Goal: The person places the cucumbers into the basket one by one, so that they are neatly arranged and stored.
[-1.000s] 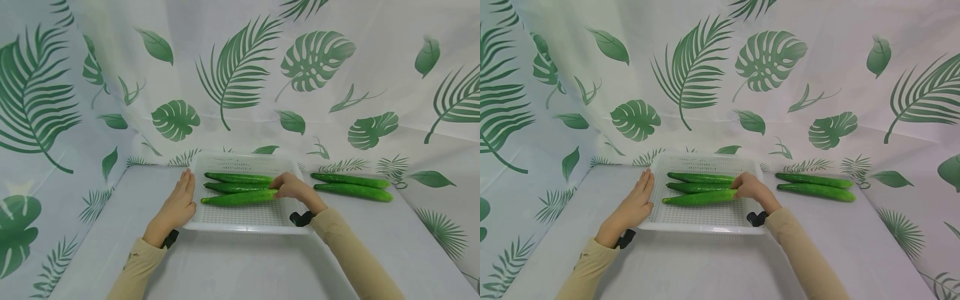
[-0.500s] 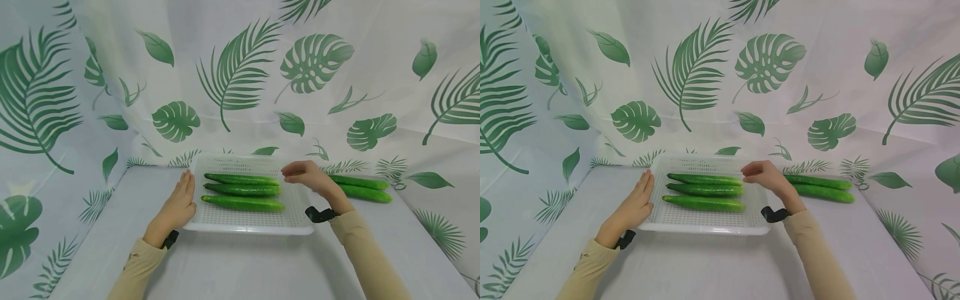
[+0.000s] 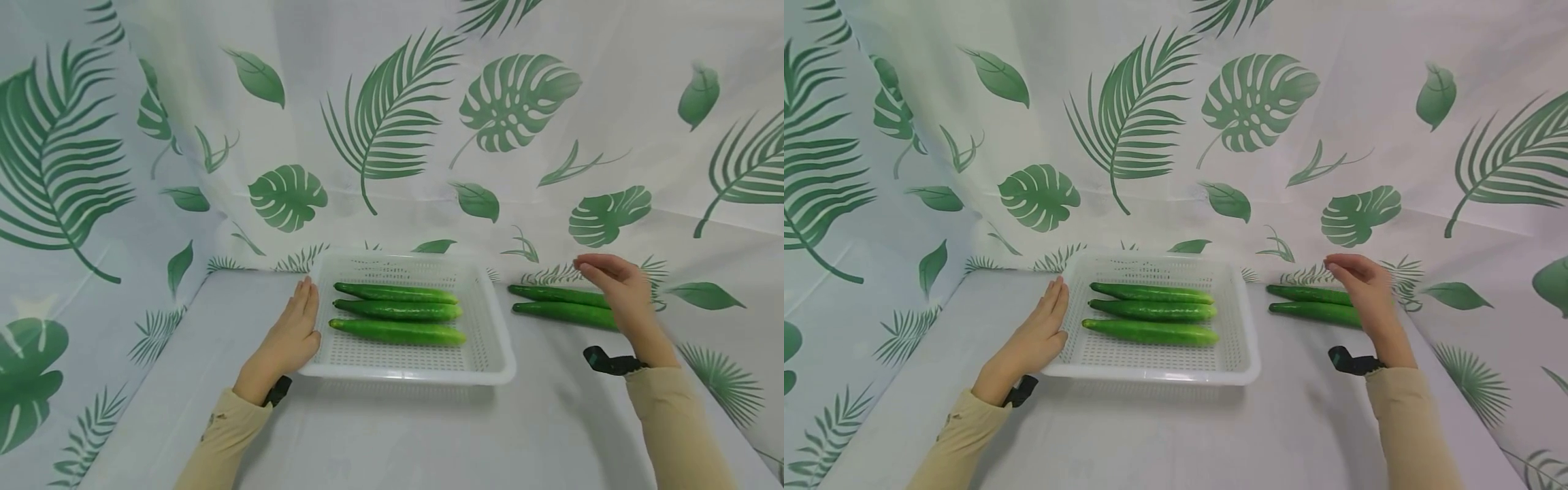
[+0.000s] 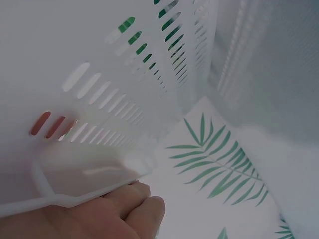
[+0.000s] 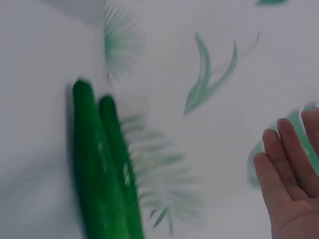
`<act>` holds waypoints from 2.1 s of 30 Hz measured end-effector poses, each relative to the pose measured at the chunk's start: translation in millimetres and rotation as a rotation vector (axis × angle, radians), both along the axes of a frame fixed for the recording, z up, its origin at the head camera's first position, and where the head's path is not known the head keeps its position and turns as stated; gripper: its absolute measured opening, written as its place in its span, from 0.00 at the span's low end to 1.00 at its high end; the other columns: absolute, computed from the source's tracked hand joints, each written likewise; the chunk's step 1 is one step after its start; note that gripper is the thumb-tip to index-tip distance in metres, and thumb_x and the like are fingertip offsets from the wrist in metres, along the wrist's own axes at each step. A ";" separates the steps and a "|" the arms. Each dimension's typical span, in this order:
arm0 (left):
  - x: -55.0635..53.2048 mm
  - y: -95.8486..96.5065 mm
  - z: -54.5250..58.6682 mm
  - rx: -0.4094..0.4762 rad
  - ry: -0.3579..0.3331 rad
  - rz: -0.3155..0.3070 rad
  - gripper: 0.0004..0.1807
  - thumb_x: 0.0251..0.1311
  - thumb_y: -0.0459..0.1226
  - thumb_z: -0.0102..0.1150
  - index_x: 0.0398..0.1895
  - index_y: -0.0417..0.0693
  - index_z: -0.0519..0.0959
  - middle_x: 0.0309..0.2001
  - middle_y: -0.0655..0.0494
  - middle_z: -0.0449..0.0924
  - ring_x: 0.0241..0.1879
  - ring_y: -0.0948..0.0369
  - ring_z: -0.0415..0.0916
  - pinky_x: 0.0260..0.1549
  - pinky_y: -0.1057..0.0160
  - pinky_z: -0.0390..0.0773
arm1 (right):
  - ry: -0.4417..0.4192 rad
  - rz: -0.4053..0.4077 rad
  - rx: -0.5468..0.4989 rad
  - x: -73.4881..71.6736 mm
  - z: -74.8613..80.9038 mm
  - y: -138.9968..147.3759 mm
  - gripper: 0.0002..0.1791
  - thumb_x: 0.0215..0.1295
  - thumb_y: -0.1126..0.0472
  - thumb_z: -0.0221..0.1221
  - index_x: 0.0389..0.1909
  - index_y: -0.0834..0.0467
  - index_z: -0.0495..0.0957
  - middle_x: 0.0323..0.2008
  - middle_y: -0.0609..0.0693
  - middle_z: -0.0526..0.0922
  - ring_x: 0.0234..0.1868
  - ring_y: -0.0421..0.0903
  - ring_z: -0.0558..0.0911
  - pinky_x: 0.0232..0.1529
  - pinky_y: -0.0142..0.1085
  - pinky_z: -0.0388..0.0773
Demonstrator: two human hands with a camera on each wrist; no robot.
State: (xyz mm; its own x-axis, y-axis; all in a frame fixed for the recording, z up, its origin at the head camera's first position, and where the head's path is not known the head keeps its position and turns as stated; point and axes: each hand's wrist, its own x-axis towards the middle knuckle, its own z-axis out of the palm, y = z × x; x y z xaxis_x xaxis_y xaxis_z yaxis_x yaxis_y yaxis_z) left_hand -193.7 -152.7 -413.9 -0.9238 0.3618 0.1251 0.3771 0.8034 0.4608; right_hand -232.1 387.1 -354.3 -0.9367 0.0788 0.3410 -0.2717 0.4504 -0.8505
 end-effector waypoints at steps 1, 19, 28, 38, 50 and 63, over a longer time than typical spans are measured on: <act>-0.1 0.1 0.2 0.000 0.002 0.000 0.42 0.60 0.29 0.42 0.75 0.24 0.38 0.77 0.32 0.29 0.76 0.41 0.27 0.72 0.42 0.42 | -0.009 -0.038 -0.005 1.9 -2.9 10.0 0.21 0.72 0.61 0.56 0.58 0.72 0.74 0.45 0.35 0.82 0.50 0.33 0.77 0.47 0.18 0.71; 0.9 -0.8 0.4 0.010 0.010 -0.003 0.41 0.61 0.29 0.42 0.75 0.24 0.39 0.77 0.32 0.29 0.77 0.42 0.27 0.72 0.41 0.42 | -0.420 -0.126 0.651 8.0 -84.7 114.0 0.35 0.71 0.59 0.51 0.67 0.79 0.52 0.62 0.86 0.52 0.60 0.84 0.54 0.56 0.74 0.55; 1.6 -1.1 0.1 0.013 0.002 -0.002 0.41 0.61 0.29 0.42 0.75 0.25 0.39 0.77 0.33 0.29 0.77 0.43 0.26 0.72 0.42 0.41 | -0.525 -0.063 0.532 12.6 -97.8 110.3 0.40 0.70 0.53 0.56 0.70 0.75 0.52 0.65 0.85 0.49 0.63 0.83 0.53 0.57 0.75 0.54; 1.0 -1.8 1.5 0.015 -0.012 0.005 0.41 0.61 0.29 0.41 0.75 0.26 0.39 0.77 0.33 0.28 0.77 0.43 0.25 0.72 0.42 0.40 | -0.567 -0.075 0.203 32.7 -118.4 103.5 0.48 0.64 0.39 0.62 0.78 0.56 0.53 0.75 0.73 0.43 0.69 0.74 0.49 0.62 0.70 0.51; 0.5 -1.2 1.0 0.020 -0.005 -0.001 0.42 0.59 0.29 0.41 0.75 0.25 0.39 0.77 0.32 0.28 0.76 0.43 0.26 0.72 0.42 0.41 | -0.566 -0.131 0.092 37.1 -124.4 102.6 0.46 0.62 0.41 0.65 0.78 0.48 0.57 0.76 0.69 0.40 0.72 0.73 0.46 0.65 0.68 0.51; 0.1 -1.1 0.9 0.022 -0.010 -0.007 0.41 0.60 0.29 0.41 0.75 0.25 0.39 0.77 0.33 0.28 0.76 0.43 0.25 0.72 0.42 0.40 | -0.525 -0.120 0.096 43.6 -102.6 101.1 0.41 0.64 0.43 0.63 0.76 0.42 0.60 0.77 0.62 0.43 0.71 0.64 0.50 0.59 0.44 0.68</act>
State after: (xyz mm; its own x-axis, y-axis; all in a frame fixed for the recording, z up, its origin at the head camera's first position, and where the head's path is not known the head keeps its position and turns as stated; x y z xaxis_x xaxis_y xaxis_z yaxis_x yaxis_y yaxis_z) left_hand -193.7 -153.7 -413.0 -0.9226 0.3654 0.1238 0.3778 0.7905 0.4821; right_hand -188.5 488.2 -456.9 -0.9694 0.1874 -0.1586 0.2361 0.5347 -0.8114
